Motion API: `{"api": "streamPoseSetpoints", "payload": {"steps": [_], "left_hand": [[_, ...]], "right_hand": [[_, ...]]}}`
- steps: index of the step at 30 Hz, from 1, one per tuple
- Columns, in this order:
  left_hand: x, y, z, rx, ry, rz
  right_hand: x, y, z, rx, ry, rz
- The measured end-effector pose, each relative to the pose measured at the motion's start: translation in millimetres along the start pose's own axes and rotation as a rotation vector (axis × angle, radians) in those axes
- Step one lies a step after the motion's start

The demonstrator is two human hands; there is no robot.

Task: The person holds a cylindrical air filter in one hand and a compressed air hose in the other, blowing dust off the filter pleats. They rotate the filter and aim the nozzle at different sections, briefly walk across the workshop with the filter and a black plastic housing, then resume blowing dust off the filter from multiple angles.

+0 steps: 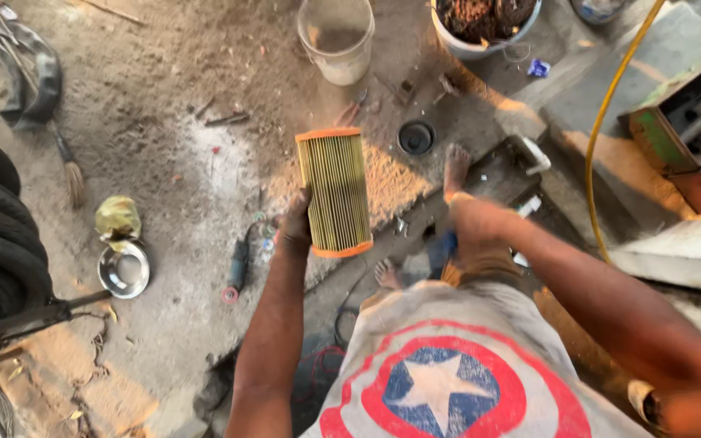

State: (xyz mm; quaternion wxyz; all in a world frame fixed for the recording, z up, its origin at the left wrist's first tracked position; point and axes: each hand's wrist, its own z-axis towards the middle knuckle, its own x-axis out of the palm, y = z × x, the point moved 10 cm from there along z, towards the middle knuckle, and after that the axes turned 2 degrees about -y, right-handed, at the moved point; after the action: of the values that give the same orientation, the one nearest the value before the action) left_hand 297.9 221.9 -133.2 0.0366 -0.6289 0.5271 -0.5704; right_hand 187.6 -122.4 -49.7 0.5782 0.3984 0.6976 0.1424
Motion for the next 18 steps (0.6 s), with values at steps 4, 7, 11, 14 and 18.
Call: {"api": "streamPoseSetpoints", "payload": {"steps": [4, 7, 11, 14, 18], "left_hand": [[-2.8, 2.8, -3.3, -0.049, -0.033, -0.076], [12.1, -3.0, -9.1, -0.012, 0.056, 0.003], [29.8, -15.1, -6.6, 0.008, 0.219, -0.106], [26.4, -19.3, -5.3, 0.059, 0.216, 0.049], [10.1, -17.7, 0.0, -0.011, 0.066, -0.097]], "right_hand": [[50.1, 35.5, -29.5, -0.360, 0.431, -0.440], [21.3, 46.0, -27.2, -0.227, 0.198, -0.194], [68.3, 44.4, -54.4, -0.433, 0.757, -0.706], [-2.4, 41.5, -7.3, -0.072, 0.054, 0.026], [8.5, 21.5, 3.3, 0.122, 0.148, 0.025]]}}
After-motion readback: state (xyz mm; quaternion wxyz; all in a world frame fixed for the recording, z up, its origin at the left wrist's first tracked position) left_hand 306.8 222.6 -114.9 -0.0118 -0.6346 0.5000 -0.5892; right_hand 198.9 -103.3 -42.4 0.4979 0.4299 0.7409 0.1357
